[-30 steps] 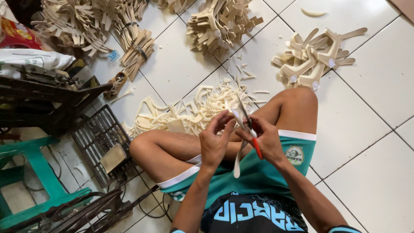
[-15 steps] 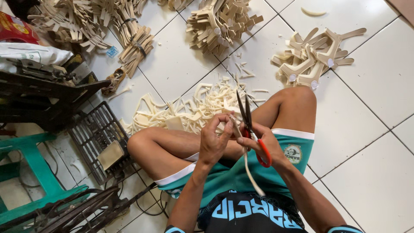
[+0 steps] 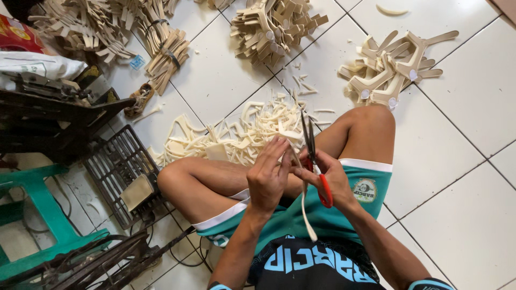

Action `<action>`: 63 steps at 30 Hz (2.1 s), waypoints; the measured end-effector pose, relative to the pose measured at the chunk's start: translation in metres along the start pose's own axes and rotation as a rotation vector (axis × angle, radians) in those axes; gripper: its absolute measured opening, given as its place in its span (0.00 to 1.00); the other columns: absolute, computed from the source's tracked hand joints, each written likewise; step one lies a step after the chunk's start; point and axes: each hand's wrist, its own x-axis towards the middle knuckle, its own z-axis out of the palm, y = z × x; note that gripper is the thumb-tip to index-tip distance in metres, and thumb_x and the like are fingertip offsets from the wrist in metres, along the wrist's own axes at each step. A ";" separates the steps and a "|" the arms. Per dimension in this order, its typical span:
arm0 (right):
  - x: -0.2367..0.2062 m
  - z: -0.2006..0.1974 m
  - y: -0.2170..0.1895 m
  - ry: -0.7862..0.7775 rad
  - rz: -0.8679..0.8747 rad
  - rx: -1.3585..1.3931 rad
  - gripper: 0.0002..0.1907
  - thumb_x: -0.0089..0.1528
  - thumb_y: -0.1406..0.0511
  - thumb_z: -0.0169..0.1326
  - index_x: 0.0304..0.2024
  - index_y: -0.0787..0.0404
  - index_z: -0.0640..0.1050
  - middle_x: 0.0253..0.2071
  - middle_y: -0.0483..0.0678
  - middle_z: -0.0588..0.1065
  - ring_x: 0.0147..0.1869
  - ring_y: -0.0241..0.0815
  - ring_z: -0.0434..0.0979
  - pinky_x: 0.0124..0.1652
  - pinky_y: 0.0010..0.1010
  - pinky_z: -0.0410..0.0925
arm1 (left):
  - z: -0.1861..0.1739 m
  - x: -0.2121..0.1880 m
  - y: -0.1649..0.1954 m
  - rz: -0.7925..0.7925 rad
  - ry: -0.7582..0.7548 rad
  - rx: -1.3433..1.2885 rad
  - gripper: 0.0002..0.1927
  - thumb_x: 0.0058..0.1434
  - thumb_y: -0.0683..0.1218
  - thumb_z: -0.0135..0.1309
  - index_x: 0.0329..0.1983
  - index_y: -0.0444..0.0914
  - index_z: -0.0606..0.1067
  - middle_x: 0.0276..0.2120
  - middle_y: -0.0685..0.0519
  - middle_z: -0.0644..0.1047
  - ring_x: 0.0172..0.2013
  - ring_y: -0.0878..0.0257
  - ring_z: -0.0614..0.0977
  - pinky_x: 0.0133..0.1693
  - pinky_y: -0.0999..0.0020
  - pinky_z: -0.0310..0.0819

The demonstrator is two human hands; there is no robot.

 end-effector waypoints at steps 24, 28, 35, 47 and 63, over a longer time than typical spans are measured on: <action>-0.023 -0.022 -0.018 -0.203 -0.243 -0.207 0.19 0.61 0.62 0.62 0.50 0.67 0.79 0.40 0.46 0.79 0.43 0.34 0.79 0.45 0.26 0.73 | -0.021 0.015 -0.013 -0.206 -0.163 -0.279 0.05 0.69 0.40 0.56 0.44 0.33 0.74 0.44 0.45 0.78 0.44 0.53 0.84 0.47 0.64 0.79; -0.034 -0.036 -0.014 -0.295 0.230 -0.224 0.19 0.63 0.57 0.53 0.42 0.64 0.85 0.19 0.45 0.73 0.18 0.33 0.70 0.19 0.26 0.64 | -0.029 0.020 -0.016 -0.115 -0.151 -0.249 0.05 0.69 0.39 0.57 0.45 0.33 0.74 0.44 0.45 0.78 0.45 0.52 0.83 0.48 0.62 0.78; -0.035 -0.050 0.017 -0.456 0.062 0.069 0.28 0.69 0.49 0.45 0.41 0.67 0.82 0.21 0.41 0.71 0.19 0.29 0.68 0.19 0.20 0.62 | -0.033 0.016 -0.013 -0.180 -0.202 -0.363 0.05 0.69 0.40 0.56 0.44 0.33 0.73 0.44 0.46 0.79 0.44 0.55 0.83 0.47 0.65 0.79; -0.004 -0.017 0.009 -0.127 0.005 -0.077 0.17 0.59 0.61 0.66 0.44 0.63 0.75 0.33 0.41 0.70 0.36 0.30 0.69 0.36 0.23 0.65 | 0.023 -0.026 -0.039 -0.485 -0.174 -0.852 0.08 0.73 0.43 0.51 0.49 0.33 0.73 0.48 0.51 0.75 0.48 0.66 0.76 0.52 0.72 0.72; 0.024 -0.029 -0.008 0.292 -0.324 -0.374 0.16 0.61 0.67 0.63 0.49 0.67 0.76 0.37 0.41 0.76 0.39 0.30 0.75 0.39 0.24 0.69 | 0.016 -0.024 -0.070 -0.935 0.013 -1.336 0.15 0.62 0.39 0.61 0.51 0.34 0.76 0.43 0.49 0.82 0.43 0.58 0.85 0.47 0.61 0.83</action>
